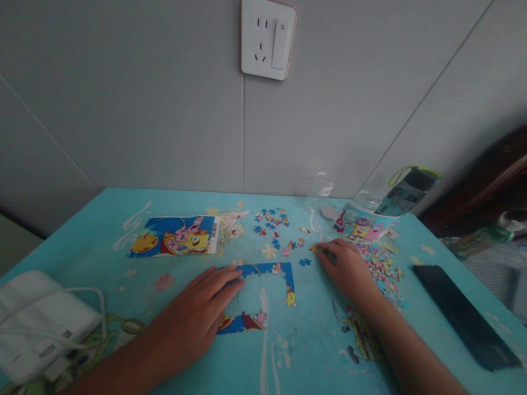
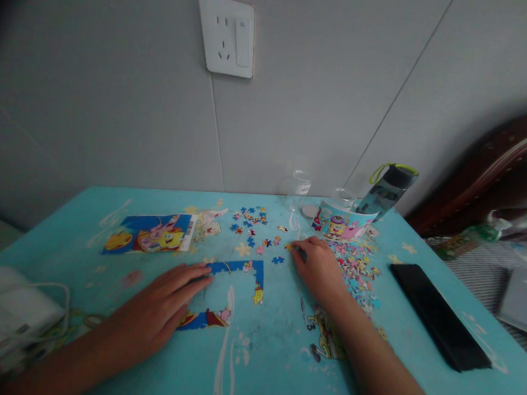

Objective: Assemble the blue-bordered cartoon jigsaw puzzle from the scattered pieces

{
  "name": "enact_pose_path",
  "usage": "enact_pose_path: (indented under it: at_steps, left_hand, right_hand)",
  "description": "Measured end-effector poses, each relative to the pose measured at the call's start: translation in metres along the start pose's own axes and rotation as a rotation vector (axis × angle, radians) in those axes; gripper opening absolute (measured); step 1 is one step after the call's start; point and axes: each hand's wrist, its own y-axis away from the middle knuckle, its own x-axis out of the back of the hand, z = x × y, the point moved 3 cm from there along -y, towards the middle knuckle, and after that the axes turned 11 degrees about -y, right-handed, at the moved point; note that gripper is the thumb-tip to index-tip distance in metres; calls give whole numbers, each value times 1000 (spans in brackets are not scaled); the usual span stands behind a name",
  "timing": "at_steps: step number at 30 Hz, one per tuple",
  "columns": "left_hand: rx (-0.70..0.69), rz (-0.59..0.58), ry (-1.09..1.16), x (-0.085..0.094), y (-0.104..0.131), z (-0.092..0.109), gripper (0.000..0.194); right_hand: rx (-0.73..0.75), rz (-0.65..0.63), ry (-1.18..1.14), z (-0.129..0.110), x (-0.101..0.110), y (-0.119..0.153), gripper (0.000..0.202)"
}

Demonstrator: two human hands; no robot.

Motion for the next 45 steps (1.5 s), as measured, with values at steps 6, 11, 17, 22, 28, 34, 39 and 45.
enact_pose_path:
  at_steps: [6,11,17,22,28,34,39,45]
  left_hand:
    - [-12,12,-19,0,3,0,58]
    - [-25,39,-52,0,3,1,55]
    - [-45,86,-105,2,5,1,51]
    - [-48,80,-110,3,3,1,50]
    - [-30,58,-93,1,2,1,48]
    - [-9,28,-65,0,2,1,46]
    - [31,32,10,1,1,2,41]
    - [88,29,90,5,-1,2,38]
  right_hand:
    - [-27,37,41,2,2,0,31]
    - [-32,46,35,0,2,1,32]
    - [-32,46,13,-6,2,2,30]
    - [-7,25,-4,-7,0,2,29]
    - [3,11,2,-6,-1,3,28]
    - [15,14,1,-7,-1,3,28]
    - [14,2,4,-7,0,2,28]
    - [0,-18,0,-4,-1,2,30]
